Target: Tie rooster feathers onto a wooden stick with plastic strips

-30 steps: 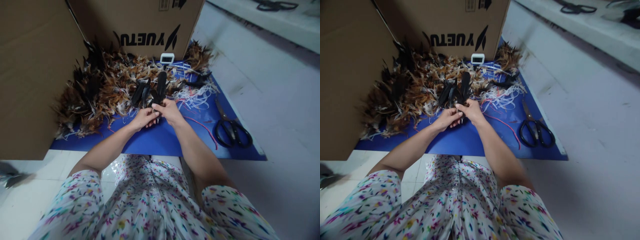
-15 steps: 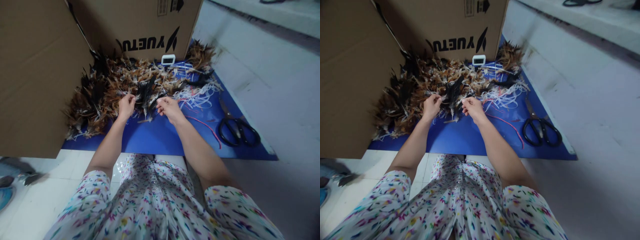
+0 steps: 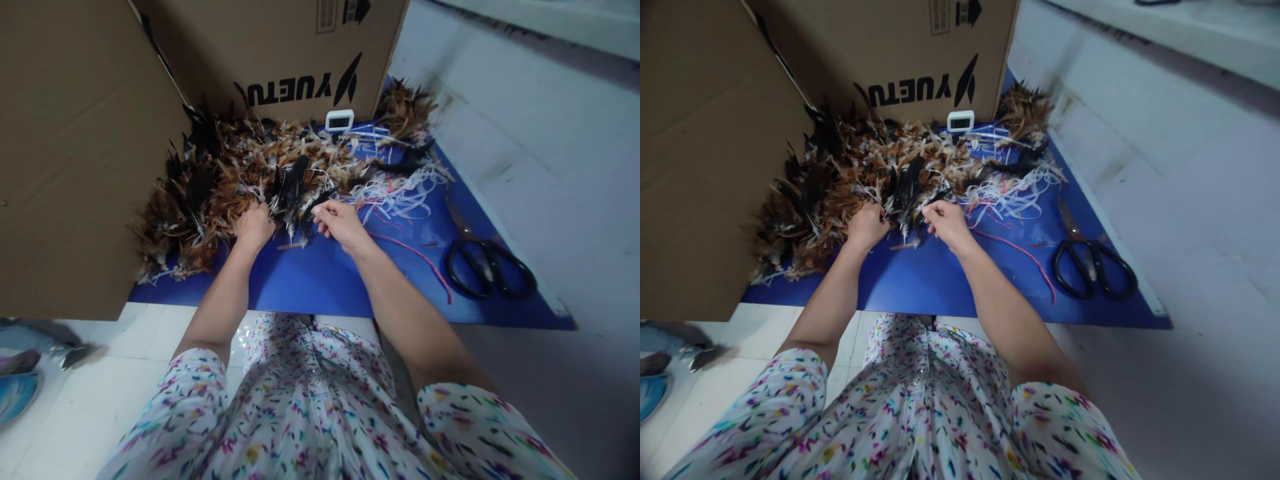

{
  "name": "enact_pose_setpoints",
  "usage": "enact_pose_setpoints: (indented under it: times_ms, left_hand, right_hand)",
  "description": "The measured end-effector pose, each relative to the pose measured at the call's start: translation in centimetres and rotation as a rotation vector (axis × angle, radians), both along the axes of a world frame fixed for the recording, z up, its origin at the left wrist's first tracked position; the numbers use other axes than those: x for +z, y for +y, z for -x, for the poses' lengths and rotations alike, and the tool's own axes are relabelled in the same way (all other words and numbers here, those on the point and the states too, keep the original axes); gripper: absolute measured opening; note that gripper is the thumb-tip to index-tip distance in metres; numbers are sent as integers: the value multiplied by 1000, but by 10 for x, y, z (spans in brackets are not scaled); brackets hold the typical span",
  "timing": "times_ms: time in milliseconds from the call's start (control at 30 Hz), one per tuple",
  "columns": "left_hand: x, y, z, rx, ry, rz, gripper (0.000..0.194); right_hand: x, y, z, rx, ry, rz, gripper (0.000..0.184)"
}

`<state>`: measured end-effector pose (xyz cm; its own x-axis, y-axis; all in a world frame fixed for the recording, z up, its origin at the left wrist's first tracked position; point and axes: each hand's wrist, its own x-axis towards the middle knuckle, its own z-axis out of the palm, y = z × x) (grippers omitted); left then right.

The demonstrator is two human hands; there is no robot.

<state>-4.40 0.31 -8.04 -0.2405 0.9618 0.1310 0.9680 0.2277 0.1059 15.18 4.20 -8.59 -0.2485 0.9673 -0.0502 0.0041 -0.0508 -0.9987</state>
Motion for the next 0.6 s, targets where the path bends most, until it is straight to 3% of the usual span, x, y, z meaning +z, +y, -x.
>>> enact_pose_setpoints:
  times_ms: [200, 367, 500, 600]
  left_hand:
    - [3, 1, 1, 2, -20, 56, 29]
    - [7, 2, 10, 60, -105, -116, 26]
    - [6, 6, 22, 76, -334, -324, 26]
    - [4, 12, 26, 55, -616, -430, 24]
  right_hand:
    - [-9, 1, 1, 26, -41, -31, 16]
    - [-12, 1, 2, 45, -66, -52, 17]
    - [-11, 0, 3, 52, -78, -48, 18]
    - [-12, 0, 3, 61, -105, -51, 19]
